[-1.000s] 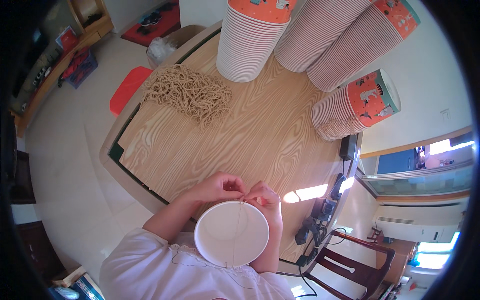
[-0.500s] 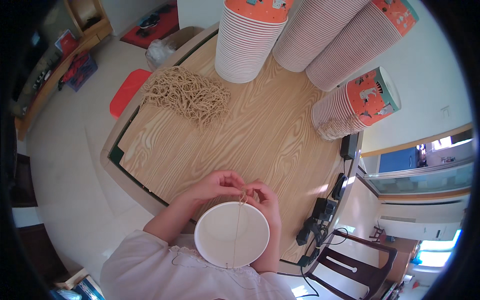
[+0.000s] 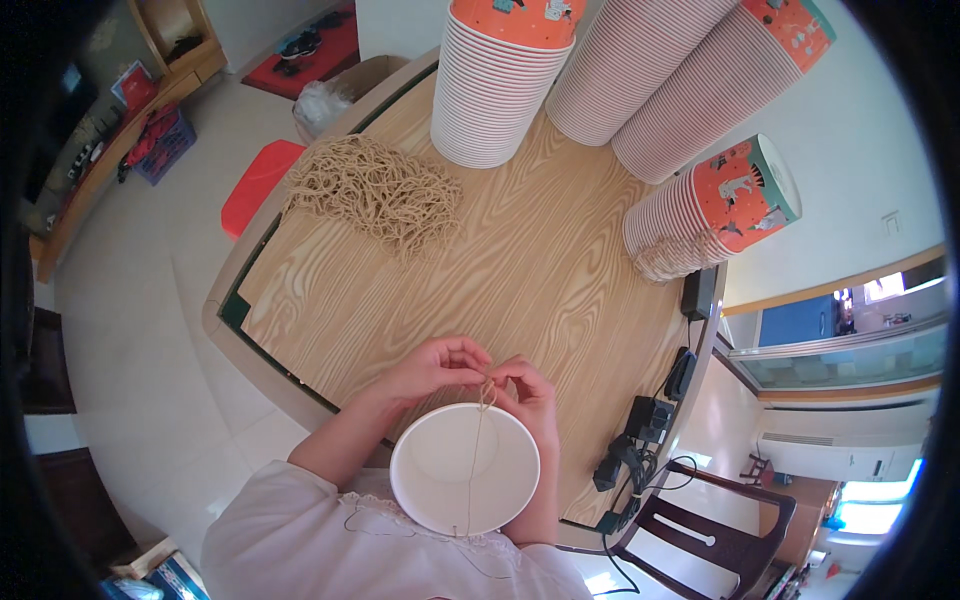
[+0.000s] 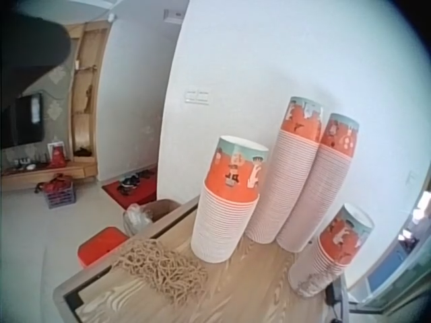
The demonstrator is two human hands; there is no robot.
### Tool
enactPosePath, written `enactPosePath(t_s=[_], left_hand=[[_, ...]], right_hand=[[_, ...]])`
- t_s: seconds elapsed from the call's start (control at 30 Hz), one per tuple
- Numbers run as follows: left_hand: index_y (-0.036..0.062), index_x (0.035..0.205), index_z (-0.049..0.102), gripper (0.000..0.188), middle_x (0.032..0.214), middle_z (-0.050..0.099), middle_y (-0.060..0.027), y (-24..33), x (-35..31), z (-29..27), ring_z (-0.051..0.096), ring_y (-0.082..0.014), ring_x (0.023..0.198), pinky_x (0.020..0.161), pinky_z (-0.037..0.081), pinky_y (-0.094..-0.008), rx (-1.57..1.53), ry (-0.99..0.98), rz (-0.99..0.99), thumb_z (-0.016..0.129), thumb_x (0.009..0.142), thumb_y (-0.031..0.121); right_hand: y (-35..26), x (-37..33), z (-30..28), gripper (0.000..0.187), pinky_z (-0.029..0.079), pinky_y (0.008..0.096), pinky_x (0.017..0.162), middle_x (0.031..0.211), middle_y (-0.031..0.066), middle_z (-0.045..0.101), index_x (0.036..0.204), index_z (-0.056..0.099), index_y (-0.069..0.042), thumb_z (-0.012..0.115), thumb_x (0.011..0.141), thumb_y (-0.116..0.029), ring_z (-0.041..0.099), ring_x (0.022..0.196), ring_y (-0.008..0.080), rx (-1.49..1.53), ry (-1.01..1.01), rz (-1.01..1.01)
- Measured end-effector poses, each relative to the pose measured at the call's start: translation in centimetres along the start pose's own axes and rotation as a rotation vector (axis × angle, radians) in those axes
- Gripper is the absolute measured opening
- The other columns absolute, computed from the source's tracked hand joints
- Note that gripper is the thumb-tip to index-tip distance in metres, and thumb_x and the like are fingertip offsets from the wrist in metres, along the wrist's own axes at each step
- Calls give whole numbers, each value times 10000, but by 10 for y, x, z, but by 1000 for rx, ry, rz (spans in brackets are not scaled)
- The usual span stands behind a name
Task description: The recorder is placing rubber bands around the rims of paper cups.
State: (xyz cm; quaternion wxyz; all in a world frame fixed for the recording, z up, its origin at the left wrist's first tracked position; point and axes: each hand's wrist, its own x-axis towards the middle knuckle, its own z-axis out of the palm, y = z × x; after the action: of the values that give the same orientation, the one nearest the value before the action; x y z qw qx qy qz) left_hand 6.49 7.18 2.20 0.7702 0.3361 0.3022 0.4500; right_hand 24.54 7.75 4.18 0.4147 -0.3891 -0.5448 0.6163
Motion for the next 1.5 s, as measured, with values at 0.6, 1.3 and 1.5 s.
enactPosePath(t_s=[0.6, 1.3, 1.5], left_hand=[[39, 831, 643, 133, 762, 606, 17, 4, -4, 0, 507, -46, 685, 592, 399, -199, 220, 59, -109, 668, 803, 166], [11, 740, 584, 119, 698, 569, -24, 22, -14, 11, 510, -88, 610, 566, 432, -249, 573, 183, 191, 643, 766, 111], [9, 792, 604, 129, 709, 572, 13, 28, -16, 8, 496, -51, 646, 576, 420, -220, 445, 114, 6, 617, 831, 132]], right_hand=[[-8, 6, -1, 193, 424, 250, 680, 769, 53, 567, 791, 640, -23, 637, 673, 130, 533, 747, 145, -267, 15, -174], [-39, 39, -4, 147, 402, 211, 622, 685, -5, 556, 777, 599, -16, 558, 861, -130, 502, 657, 72, -145, -353, 452], [-38, 37, -7, 107, 408, 204, 615, 702, -7, 564, 796, 603, -19, 572, 852, -105, 509, 650, 65, -108, -305, 402]])
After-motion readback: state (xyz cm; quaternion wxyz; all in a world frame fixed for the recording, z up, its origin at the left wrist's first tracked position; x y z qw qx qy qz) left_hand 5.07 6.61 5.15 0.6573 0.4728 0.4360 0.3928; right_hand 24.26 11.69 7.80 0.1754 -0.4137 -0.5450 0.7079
